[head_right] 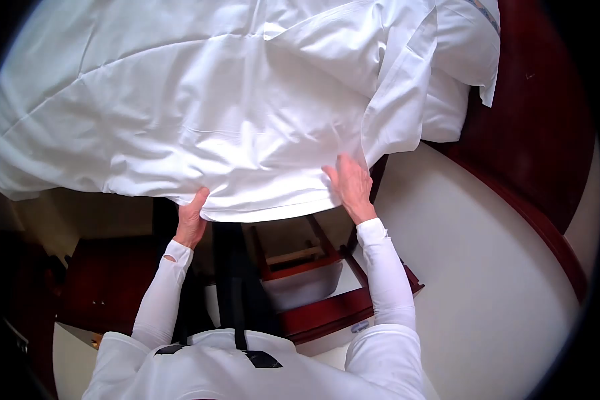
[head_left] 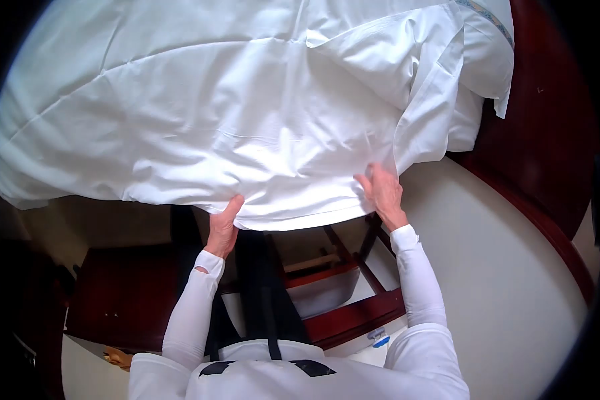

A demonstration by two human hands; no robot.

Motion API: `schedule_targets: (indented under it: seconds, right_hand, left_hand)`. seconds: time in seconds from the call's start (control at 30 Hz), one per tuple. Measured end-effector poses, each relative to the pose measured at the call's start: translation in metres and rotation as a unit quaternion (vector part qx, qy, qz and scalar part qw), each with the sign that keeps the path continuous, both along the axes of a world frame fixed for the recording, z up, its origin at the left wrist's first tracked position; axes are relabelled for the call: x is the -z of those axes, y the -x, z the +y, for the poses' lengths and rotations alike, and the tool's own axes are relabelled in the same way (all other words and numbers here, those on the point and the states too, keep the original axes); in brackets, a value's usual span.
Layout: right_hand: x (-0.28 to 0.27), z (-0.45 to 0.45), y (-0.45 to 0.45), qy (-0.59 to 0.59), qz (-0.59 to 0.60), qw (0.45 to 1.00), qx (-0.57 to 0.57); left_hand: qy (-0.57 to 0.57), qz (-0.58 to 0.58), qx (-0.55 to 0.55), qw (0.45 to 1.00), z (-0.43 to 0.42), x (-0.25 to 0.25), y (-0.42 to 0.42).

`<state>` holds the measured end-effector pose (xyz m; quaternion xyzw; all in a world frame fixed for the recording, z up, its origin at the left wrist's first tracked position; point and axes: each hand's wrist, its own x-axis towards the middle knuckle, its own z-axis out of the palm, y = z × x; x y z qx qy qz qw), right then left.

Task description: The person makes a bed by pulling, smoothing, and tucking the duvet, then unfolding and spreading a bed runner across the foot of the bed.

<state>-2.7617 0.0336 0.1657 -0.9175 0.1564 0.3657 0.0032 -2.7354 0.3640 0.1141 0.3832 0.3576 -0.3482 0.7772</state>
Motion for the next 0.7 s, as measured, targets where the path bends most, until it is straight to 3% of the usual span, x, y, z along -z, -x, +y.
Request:
schedule_targets:
  seconds: [0.07,0.1,0.17,0.3,0.37,0.43,0.53,0.67,0.7]
  right_hand:
    - [0.000,0.010,-0.019,-0.080,-0.257,0.958,0.100]
    - [0.001,0.014,-0.035,-0.081,-0.255,0.958,0.100]
    - [0.009,0.021,-0.071,-0.042,-0.409,0.908,-0.076]
    - [0.037,0.032,-0.095,0.003,-0.392,0.917,-0.074]
    - [0.056,0.022,-0.086,-0.094,-0.297,0.942,0.124]
    - [0.040,0.019,-0.088,-0.106,-0.296,0.937,0.151]
    - [0.015,0.011,-0.091,-0.225,-0.215,0.905,0.291]
    - [0.005,0.010,-0.102,-0.214,-0.220,0.922,0.237]
    - [0.011,0.014,-0.107,-0.169,-0.294,0.936,0.094]
  left_hand:
    - [0.005,0.015,0.004,1.000,0.003,0.002,0.003]
    - [0.007,0.023,0.008,1.000,0.003,0.004,0.003]
    - [0.010,0.027,0.011,1.000,0.003,0.005,0.002]
    - [0.011,0.020,0.020,1.000,0.004,0.003,0.001]
    - [0.013,0.026,0.018,0.999,0.004,0.002,-0.001]
    - [0.016,0.035,0.013,0.999,0.004,0.001,0.000]
    - [0.011,0.021,0.012,1.000,0.004,0.002,0.000]
    - [0.016,0.026,0.004,1.000,0.002,0.004,0.000]
    - [0.016,0.028,0.002,0.999,0.003,0.004,0.000]
